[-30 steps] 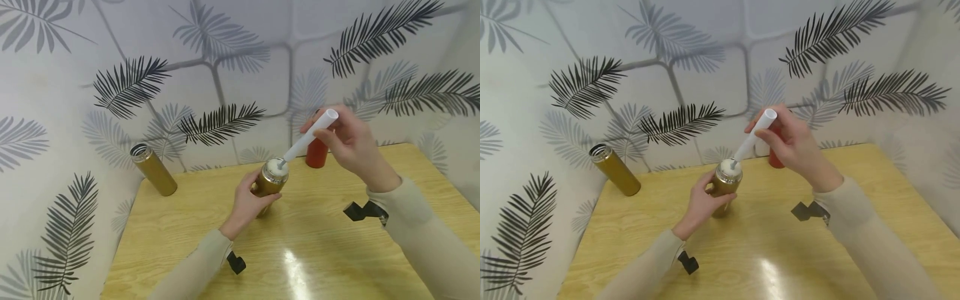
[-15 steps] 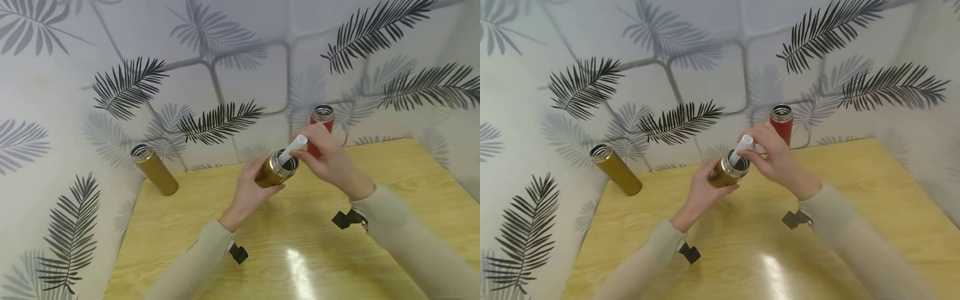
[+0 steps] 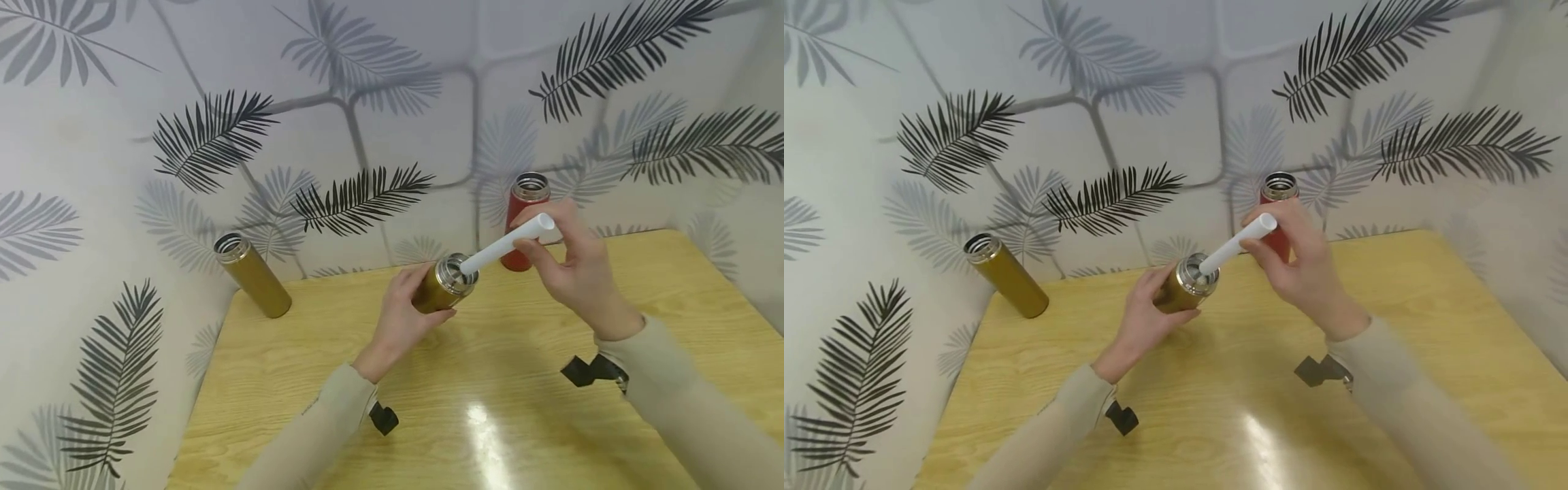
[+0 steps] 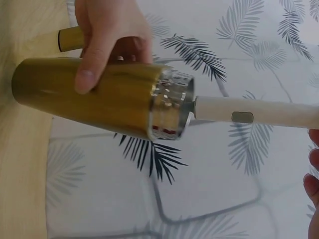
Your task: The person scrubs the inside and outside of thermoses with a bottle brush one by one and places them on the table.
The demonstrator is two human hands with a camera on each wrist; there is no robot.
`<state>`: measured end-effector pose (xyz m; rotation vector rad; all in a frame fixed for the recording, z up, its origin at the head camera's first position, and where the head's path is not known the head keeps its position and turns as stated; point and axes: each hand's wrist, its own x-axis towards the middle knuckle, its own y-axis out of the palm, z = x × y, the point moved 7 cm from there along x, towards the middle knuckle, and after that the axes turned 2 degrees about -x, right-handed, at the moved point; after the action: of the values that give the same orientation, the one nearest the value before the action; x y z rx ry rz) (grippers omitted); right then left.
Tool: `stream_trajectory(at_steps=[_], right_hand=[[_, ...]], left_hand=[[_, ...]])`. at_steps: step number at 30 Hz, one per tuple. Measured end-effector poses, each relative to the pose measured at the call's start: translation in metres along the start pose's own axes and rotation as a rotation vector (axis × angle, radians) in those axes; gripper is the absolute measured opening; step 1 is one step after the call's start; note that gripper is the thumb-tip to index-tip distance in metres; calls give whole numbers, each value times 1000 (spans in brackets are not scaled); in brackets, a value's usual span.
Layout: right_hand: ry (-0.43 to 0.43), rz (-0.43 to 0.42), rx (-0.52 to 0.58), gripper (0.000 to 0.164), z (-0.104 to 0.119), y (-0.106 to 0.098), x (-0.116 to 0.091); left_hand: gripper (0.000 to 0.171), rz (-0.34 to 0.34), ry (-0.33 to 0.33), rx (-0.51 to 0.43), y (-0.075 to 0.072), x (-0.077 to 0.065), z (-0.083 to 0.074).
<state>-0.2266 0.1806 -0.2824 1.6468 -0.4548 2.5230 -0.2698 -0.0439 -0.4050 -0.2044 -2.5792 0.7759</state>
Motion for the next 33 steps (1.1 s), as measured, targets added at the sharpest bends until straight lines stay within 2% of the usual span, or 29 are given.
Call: stream_trajectory(at_steps=[3,7,12,18,23,28,33], right_hand=[[15,-34,1,60,4,-8,6],[14,-36,-9,61,5,-8,3],[-24,34,-72,55,-5,5,-12],[-15,142,-75,45,-22,25,-35],[2,183,-72,45,-28,33,-38],[28,220,-27,44,-29,33,-37],[106,209,10,43,-34,27,-37]], left_hand=[[80,8,-10,8,-1,-2,1],[79,25,-15,24,0,-3,-1],[78,32,-22,44,4,-5,-3],[76,49,-19,61,10,-7,-4],[77,38,14,72,11,-5,-7],[77,31,19,81,10,-4,-6],[77,32,17,79,8,-4,-7]])
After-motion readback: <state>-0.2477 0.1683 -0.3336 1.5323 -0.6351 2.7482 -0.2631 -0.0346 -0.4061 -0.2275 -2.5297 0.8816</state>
